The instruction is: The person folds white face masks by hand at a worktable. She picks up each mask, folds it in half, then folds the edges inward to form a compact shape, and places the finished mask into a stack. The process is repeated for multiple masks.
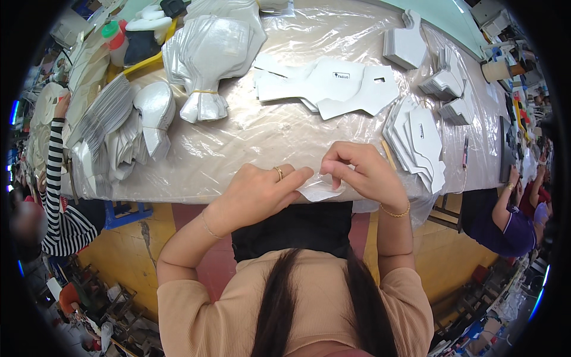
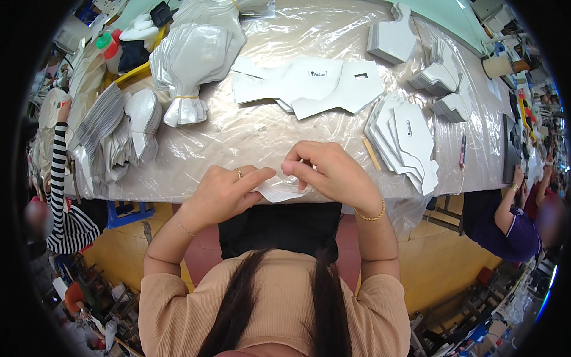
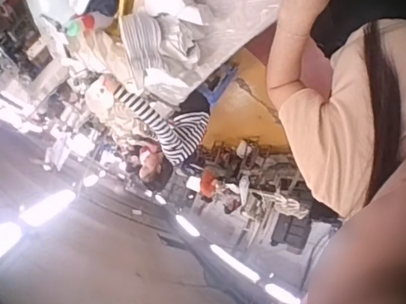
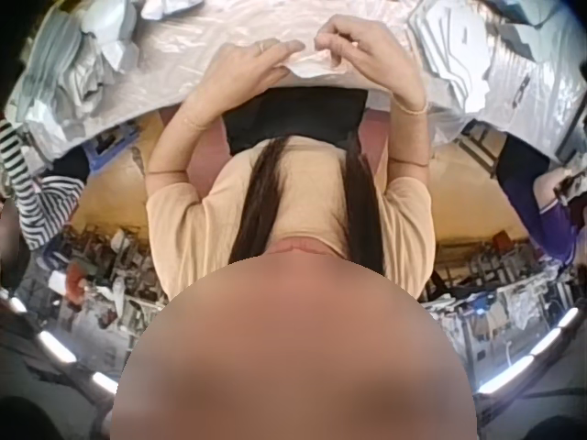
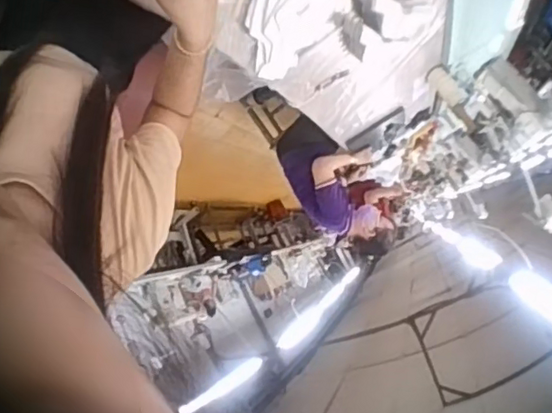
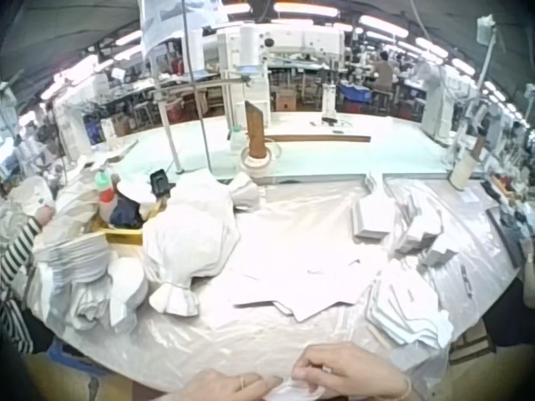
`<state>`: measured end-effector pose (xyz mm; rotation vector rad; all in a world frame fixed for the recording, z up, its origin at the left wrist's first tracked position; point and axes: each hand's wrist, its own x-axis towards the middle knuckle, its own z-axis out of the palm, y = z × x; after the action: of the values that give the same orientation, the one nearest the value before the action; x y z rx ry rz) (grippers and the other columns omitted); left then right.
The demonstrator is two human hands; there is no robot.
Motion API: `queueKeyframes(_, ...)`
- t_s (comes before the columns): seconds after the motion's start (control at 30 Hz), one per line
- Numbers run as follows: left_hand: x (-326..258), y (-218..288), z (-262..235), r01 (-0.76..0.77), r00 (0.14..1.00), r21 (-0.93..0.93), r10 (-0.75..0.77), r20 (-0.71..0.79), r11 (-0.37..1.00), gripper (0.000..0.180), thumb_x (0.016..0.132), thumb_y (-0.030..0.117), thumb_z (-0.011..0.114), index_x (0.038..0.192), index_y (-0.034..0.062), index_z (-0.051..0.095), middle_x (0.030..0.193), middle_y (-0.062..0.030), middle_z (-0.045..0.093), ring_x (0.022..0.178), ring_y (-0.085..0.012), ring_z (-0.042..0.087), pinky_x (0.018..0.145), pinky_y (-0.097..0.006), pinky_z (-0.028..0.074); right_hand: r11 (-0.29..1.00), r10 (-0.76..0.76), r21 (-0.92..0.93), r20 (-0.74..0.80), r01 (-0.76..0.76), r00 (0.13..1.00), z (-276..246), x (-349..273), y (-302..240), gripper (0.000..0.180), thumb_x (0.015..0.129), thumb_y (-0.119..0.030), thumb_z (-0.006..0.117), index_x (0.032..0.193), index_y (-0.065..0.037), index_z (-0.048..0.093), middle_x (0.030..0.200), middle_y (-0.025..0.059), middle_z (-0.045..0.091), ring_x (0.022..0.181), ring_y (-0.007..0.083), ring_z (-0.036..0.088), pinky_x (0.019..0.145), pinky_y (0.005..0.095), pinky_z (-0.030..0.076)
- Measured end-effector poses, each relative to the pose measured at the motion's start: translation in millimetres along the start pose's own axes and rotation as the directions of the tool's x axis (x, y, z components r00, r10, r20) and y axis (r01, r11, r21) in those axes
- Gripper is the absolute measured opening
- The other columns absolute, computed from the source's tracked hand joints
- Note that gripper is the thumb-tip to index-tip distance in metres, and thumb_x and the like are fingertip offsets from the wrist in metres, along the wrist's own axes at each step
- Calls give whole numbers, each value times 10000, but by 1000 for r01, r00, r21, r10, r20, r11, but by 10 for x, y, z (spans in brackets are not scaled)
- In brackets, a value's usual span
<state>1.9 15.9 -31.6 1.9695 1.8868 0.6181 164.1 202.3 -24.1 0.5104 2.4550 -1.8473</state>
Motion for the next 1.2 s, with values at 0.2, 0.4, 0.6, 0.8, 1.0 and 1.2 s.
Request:
queueKeyframes(0.2, -5, -32, 72, -65, 993, 5, 66, -94, 998, 447, 756, 134, 757, 1181, 143, 619, 890, -10, 685, 574, -205, 619, 488, -324, 445, 986, -158, -52, 11, 158, 987, 55, 2, 40, 143, 873, -132, 751, 887, -19, 665, 794, 36, 652, 701, 105, 587, 638, 241, 464)
queueKeyframes(0.4, 3, -88, 123, -269, 930, 189, 306, -203, 944, 302, 807, 187, 713, 1093, 184, 617, 871, -4, 631, 440, -152, 527, 377, -292, 390, 968, 49, 237, 132, -79, 990, 69, -25, 144, 160, 908, -170, 730, 884, -22, 676, 740, 24, 652, 676, 57, 542, 594, 231, 428)
queueKeyframes(0.6, 38, -121, 166, -322, 848, 157, 358, -390, 934, 271, 742, 134, 742, 983, 172, 624, 1099, -26, 671, 527, -138, 560, 441, -282, 410, 894, 14, 447, -2, -12, 1000, 106, -41, 263, 137, 947, -135, 676, 897, -8, 659, 820, 13, 668, 716, 51, 569, 633, 215, 446)
queueKeyframes(0.8, 21, -121, 131, -273, 767, 146, 307, -564, 951, 287, 734, 44, 707, 950, 146, 547, 1289, -60, 640, 976, -308, 688, 1010, -508, 400, 969, 140, 246, -463, -25, 875, -103, -106, 426, 107, 971, -112, 625, 927, -15, 632, 891, 58, 699, 689, 75, 605, 661, 219, 488)
queueKeyframes(1.0, 15, -2, 193, -368, 830, -484, 46, -556, 794, 194, 937, 102, 610, 1019, 175, 449, 893, -56, 755, 1045, -380, 690, 1184, -599, 161, 979, 142, 199, -835, 51, 532, -596, -691, 713, 139, 1006, -135, 597, 927, -22, 582, 1031, 115, 716, 652, 72, 574, 610, 220, 481)
queueKeyframes(1.2, -24, 106, 231, -464, 775, -764, -214, -595, 449, 168, 991, 206, 578, 1043, 123, 440, 765, -63, 652, 838, -226, 665, 1037, -502, 388, 912, -74, -86, -996, 401, -46, -983, -1744, 1293, 126, 983, -59, 609, 999, 21, 513, 1059, 203, 676, 945, 256, 704, 889, 352, 588)
